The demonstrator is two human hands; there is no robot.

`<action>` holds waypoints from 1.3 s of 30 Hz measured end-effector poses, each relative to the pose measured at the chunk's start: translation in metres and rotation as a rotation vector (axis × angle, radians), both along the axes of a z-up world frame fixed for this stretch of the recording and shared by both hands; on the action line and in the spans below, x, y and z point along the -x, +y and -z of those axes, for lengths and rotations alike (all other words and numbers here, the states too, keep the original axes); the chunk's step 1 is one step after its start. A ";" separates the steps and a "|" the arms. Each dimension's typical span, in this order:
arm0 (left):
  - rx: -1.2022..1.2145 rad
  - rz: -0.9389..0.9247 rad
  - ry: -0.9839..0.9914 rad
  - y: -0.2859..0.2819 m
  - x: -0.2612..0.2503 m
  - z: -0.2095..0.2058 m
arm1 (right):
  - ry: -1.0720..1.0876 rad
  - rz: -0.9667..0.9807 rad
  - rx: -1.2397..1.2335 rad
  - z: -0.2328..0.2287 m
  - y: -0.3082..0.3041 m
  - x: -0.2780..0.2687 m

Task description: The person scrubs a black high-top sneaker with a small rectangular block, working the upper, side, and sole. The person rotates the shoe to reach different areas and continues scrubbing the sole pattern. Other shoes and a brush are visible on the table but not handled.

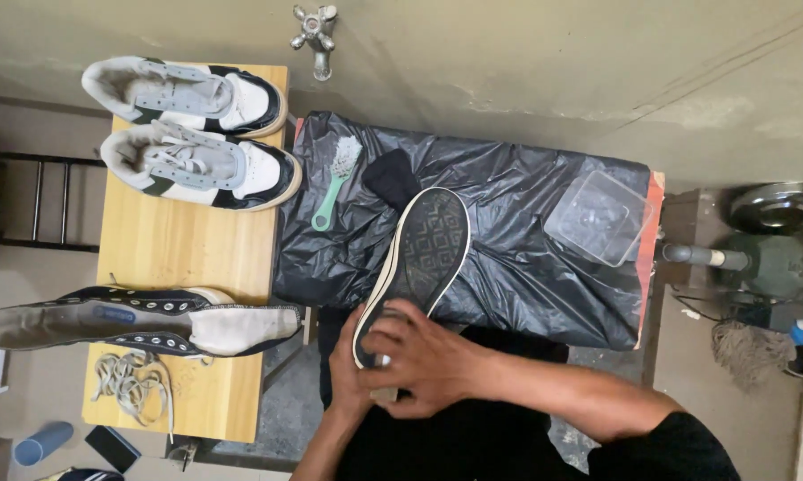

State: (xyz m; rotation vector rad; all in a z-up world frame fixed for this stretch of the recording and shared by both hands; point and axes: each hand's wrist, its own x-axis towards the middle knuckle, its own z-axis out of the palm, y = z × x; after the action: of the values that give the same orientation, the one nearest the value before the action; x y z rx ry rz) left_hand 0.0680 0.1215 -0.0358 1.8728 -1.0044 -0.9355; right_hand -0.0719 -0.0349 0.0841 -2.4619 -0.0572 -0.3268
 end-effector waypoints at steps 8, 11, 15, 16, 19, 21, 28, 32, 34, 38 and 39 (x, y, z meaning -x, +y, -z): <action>0.031 -0.187 0.070 -0.012 0.011 -0.018 | 0.020 0.262 0.121 0.057 -0.085 -0.006; 0.068 -0.186 0.033 -0.013 0.011 -0.022 | 0.035 0.396 0.116 0.077 -0.118 -0.008; 0.006 -0.161 0.038 -0.015 0.009 -0.034 | 0.147 0.608 0.032 0.086 -0.161 -0.005; 0.008 -0.164 0.039 -0.015 0.009 -0.034 | 0.148 0.605 0.035 0.082 -0.163 -0.004; 0.009 -0.171 0.034 -0.015 0.010 -0.033 | 0.132 0.720 0.069 0.068 -0.147 -0.003; 0.036 -0.173 0.035 -0.016 0.009 -0.032 | -0.153 0.538 0.108 0.049 -0.112 -0.010; 0.198 -0.162 -0.025 -0.008 0.004 -0.006 | -0.254 0.054 0.127 0.048 0.005 -0.004; 0.231 -0.194 -0.076 -0.012 0.010 -0.005 | -0.229 0.129 0.200 0.062 -0.038 -0.014; 0.217 -0.247 -0.087 -0.014 0.012 -0.011 | -0.215 0.180 0.206 0.073 -0.060 -0.017; 0.179 -0.237 0.024 -0.017 0.011 -0.021 | -0.162 0.323 0.289 0.092 -0.105 -0.022; 0.177 -0.242 0.032 -0.018 0.011 -0.023 | -0.165 0.360 0.308 0.097 -0.114 -0.024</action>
State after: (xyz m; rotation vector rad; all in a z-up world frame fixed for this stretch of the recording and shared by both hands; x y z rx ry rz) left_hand 0.0566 0.1033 -0.0125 1.7770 -0.7934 -0.7082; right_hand -0.0476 -0.1485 -0.0134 -2.7404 0.2904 -0.7241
